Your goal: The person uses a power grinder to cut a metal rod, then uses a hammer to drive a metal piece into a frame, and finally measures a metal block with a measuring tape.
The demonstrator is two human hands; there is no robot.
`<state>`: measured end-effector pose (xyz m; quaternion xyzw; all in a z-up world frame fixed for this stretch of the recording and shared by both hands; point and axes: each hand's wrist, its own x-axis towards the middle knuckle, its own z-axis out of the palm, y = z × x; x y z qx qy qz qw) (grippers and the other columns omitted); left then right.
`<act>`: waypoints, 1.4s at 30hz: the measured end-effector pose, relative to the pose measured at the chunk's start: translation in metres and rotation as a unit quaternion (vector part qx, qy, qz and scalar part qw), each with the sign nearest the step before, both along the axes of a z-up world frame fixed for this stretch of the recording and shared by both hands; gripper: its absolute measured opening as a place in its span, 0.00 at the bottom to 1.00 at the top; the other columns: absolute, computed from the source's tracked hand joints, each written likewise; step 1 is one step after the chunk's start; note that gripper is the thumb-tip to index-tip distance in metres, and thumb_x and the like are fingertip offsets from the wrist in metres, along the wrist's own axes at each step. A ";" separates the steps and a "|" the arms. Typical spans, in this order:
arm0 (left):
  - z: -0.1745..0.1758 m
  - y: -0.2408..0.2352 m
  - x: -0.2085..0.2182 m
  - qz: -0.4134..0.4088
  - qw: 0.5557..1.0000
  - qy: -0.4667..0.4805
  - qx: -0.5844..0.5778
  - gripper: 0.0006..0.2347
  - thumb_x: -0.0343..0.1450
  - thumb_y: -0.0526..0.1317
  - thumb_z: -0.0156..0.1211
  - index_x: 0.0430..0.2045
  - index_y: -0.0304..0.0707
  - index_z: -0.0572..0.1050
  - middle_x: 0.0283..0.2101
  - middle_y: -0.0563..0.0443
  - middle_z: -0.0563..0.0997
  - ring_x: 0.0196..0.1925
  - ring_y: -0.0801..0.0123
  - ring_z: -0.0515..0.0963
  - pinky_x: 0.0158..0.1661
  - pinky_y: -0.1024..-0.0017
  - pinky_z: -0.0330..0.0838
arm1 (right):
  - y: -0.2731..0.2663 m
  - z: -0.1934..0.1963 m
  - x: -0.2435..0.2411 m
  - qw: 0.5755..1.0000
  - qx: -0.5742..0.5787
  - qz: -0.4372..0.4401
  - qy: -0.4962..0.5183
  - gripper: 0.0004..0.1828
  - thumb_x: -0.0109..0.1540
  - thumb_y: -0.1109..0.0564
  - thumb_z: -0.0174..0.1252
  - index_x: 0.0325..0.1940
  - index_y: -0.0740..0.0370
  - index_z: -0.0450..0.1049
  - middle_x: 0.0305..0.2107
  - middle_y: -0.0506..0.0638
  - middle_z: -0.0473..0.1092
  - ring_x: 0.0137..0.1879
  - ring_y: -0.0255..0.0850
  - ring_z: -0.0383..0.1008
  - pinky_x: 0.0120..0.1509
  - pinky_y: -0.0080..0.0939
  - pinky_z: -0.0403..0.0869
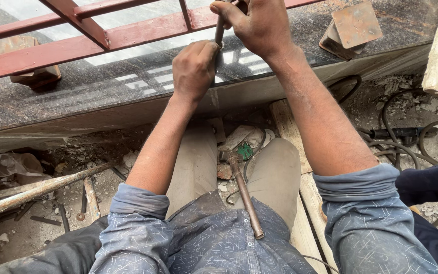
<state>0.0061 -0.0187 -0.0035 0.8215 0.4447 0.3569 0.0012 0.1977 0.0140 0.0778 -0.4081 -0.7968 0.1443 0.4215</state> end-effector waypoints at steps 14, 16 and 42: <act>-0.006 0.007 -0.003 0.017 0.997 -0.065 -0.039 0.04 0.76 0.40 0.67 0.34 0.40 0.81 0.33 0.53 0.85 0.32 0.71 0.83 0.33 0.68 0.76 | 0.000 0.003 -0.009 0.998 -0.001 -0.028 -0.048 0.09 0.74 0.54 0.63 0.43 0.62 0.78 0.25 0.48 0.76 0.29 0.34 0.79 0.32 0.31 0.75; -0.008 0.007 -0.003 0.035 0.996 -0.063 -0.055 0.05 0.74 0.40 0.67 0.35 0.40 0.80 0.33 0.52 0.86 0.33 0.70 0.84 0.34 0.68 0.77 | 0.000 0.002 -0.007 0.996 0.018 -0.047 -0.067 0.10 0.73 0.54 0.64 0.41 0.62 0.79 0.23 0.49 0.75 0.26 0.36 0.76 0.30 0.34 0.73; 0.062 0.001 0.011 0.077 0.976 -0.056 0.194 0.16 0.72 0.51 0.66 0.33 0.35 0.76 0.30 0.50 0.80 0.30 0.63 0.80 0.30 0.67 0.73 | 0.003 -0.002 -0.013 0.995 -0.025 -0.074 -0.070 0.14 0.71 0.47 0.65 0.38 0.60 0.80 0.19 0.47 0.74 0.22 0.35 0.75 0.27 0.35 0.71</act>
